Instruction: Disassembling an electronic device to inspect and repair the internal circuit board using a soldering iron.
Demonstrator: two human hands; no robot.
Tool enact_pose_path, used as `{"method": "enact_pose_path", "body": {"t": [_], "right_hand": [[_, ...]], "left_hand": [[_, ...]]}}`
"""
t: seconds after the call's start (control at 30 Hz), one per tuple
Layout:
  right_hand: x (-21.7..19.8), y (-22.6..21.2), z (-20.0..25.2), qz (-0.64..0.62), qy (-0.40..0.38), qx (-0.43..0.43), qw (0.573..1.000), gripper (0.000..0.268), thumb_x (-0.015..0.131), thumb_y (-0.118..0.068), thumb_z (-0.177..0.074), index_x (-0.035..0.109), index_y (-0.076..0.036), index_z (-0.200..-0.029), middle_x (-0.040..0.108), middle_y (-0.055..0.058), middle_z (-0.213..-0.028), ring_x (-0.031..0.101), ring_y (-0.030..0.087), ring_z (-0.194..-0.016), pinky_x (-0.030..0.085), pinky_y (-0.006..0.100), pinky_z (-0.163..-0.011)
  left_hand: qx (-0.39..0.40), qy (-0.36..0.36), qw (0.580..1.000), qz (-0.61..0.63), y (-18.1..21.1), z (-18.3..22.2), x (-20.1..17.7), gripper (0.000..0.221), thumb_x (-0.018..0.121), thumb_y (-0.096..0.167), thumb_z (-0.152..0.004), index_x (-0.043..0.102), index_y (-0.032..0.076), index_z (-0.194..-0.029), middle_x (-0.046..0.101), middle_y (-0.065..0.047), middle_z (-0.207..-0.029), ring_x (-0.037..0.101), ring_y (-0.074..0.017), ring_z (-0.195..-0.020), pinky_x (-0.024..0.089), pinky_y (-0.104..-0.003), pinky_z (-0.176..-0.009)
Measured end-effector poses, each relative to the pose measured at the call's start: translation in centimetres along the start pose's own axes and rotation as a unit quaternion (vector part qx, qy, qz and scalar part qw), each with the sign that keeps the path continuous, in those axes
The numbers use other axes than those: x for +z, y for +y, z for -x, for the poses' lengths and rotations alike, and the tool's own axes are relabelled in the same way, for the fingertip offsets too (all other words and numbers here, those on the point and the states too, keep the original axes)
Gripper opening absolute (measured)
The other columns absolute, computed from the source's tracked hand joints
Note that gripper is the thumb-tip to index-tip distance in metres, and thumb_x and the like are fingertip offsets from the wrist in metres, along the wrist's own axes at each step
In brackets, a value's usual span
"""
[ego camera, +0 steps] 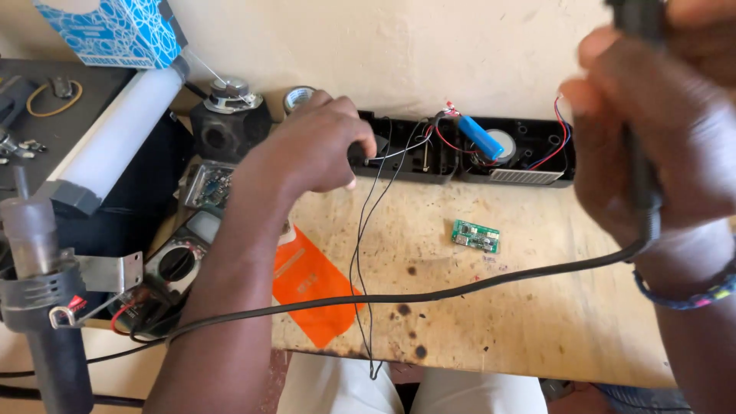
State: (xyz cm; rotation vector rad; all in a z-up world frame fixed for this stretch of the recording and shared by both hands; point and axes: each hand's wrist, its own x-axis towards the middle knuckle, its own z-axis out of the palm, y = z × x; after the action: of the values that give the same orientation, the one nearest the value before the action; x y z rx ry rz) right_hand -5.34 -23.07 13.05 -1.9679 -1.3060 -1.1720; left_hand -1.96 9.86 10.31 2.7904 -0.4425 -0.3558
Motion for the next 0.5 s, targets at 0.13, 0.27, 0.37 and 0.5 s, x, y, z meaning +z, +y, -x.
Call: {"method": "enact_pose_path", "body": {"t": [0.13,0.27,0.37,0.5], "right_hand": [[4.3,0.2,0.5,-0.01,0.067,-0.021,0.997,0.032,0.083,-0.003,-0.12,0.073,0.016,-0.142,0.043,0.035,-0.131,0.065,0.049,-0.103,0.058,0.051,-0.087],[4.1,-0.4,0.9,0.049,0.007,-0.033,0.998,0.042,0.074,-0.023,-0.121,0.074,0.011,-0.145,0.051,0.036,-0.127,0.067,0.048,-0.107,0.069,0.055,-0.091],[4.4,0.0,1.7,0.063,-0.037,0.002,0.997,0.043,0.075,-0.023,-0.123,0.072,0.006,-0.155,0.067,0.029,-0.126,0.067,0.037,-0.098,0.054,0.047,-0.084],[4.9,0.4,2.6,0.059,-0.005,0.008,0.998,0.035,0.084,-0.014,-0.123,0.077,0.009,-0.149,0.055,0.016,-0.085,0.045,0.028,-0.07,0.039,0.045,-0.067]], "left_hand": [[-0.007,0.093,0.994,-0.054,-0.8,-1.2,1.3,0.037,0.067,-0.008,-0.084,0.087,0.023,-0.079,0.08,0.011,-0.072,0.061,-0.0151,-0.116,0.055,-0.043,-0.071],[-0.057,0.116,0.992,0.007,0.9,0.9,-1.5,0.022,0.086,0.009,-0.084,0.088,0.026,-0.099,0.081,0.004,-0.109,0.064,-0.015,-0.122,0.054,-0.048,-0.104],[0.124,0.293,0.948,-0.023,-1.2,0.1,-0.9,0.021,0.093,0.011,-0.067,0.088,0.021,-0.084,0.076,0.005,-0.088,0.06,-0.0258,-0.098,0.05,-0.045,-0.06],[0.201,0.4,0.894,0.003,-0.1,1.1,-1.1,0.016,0.09,0.004,-0.075,0.082,0.015,-0.084,0.07,0.003,-0.091,0.058,-0.0226,-0.095,0.05,-0.038,-0.066]]}}
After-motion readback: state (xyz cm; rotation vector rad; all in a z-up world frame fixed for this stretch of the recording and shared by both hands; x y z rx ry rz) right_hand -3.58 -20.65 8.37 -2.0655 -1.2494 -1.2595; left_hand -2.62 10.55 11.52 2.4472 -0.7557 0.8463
